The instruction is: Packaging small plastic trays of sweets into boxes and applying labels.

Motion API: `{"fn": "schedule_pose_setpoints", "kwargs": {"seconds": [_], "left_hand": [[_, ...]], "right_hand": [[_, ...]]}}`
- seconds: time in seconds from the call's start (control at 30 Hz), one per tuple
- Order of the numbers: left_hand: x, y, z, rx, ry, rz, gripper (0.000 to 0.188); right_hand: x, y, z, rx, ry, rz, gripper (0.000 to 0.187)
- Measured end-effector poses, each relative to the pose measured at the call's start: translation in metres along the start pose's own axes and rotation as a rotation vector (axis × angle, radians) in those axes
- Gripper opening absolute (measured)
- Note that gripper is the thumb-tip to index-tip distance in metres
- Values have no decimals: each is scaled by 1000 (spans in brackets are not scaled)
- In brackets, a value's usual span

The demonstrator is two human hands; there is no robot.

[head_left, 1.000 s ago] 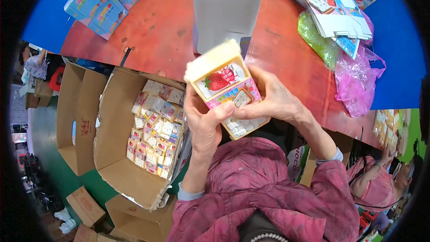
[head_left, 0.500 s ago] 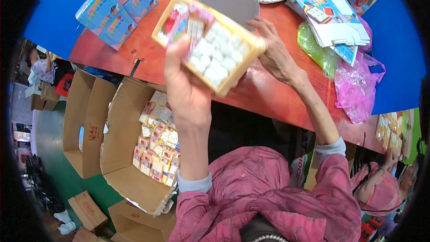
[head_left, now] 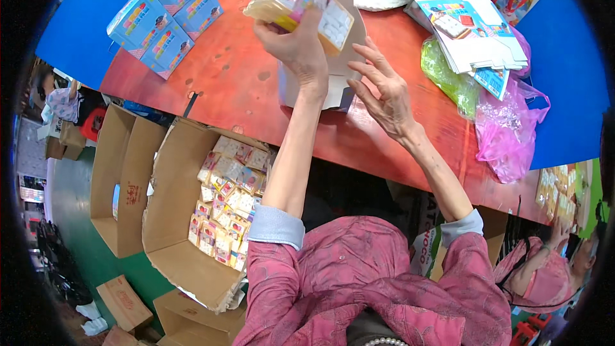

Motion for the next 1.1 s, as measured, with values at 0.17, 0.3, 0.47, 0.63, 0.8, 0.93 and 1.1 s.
{"fn": "schedule_pose_setpoints", "kwargs": {"seconds": [0.17,0.3,0.47,0.63,0.8,0.93,1.1], "left_hand": [[15,18,-5,-84,-356,-103,53],[22,26,-22,71,-518,-83,53],[30,16,-52,448,-14,100,45],[42,19,-78,570,53,271,43],[47,12,-126,598,198,280,37],[43,21,-147,822,455,280,44],[35,20,-136,813,371,353,46]], "right_hand": [[-11,-4,-3,13,-19,-32,26],[-11,-5,-4,-8,-56,-6,25],[-6,-4,-4,-29,-29,-7,24],[-9,-7,-6,-29,2,-16,20],[-7,-7,-5,-27,1,-30,18],[-4,-9,1,-23,-38,-53,15],[-1,-11,6,-10,-48,-56,13]]}}
Point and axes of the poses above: each hand's wrist, its own y-axis away from the middle knuckle, its own x-axis out of the back of the hand, z = x × y, the point moved 1 cm from there along -y, towards the middle knuckle, and after that the axes turned 5 degrees about z, right-handed, at the moved point
